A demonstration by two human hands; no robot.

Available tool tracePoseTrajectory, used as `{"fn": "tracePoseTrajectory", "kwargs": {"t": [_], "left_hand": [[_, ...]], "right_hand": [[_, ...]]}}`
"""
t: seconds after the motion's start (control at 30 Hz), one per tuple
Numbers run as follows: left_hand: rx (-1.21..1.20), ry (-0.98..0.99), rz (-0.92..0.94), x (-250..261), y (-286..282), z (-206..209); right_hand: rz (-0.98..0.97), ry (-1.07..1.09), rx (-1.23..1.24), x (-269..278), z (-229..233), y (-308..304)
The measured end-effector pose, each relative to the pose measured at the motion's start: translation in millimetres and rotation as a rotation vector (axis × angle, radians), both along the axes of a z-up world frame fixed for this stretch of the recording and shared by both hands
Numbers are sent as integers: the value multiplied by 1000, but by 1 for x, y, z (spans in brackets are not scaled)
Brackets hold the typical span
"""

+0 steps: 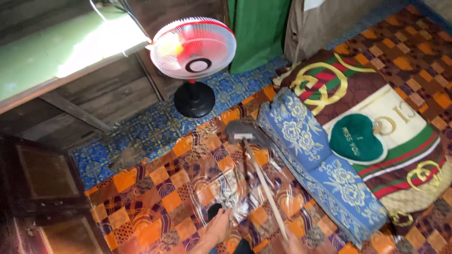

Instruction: Mopping the floor using a long-handled mop.

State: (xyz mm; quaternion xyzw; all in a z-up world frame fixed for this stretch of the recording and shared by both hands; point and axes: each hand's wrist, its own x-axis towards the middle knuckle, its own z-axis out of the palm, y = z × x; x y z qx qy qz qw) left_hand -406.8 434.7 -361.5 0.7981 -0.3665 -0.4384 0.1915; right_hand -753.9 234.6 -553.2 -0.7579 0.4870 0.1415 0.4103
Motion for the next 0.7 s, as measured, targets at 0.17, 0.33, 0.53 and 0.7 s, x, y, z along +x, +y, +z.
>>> {"fn": "tracePoseTrajectory", "kwargs": {"t": [0.17,0.33,0.53,0.7], "left_hand": [[25,-66,93,50,-7,11],[-166,-147,308,88,18,22],[82,-183,339,75,76,-42],[-139,-200,334,41,57,-69]], "right_hand": [[-77,-104,-22,177,-44,-89],[-276,65,144,292,44,-135],[40,-6,-126,254,-1,-184],[-63,92,264,192,58,-126]]}}
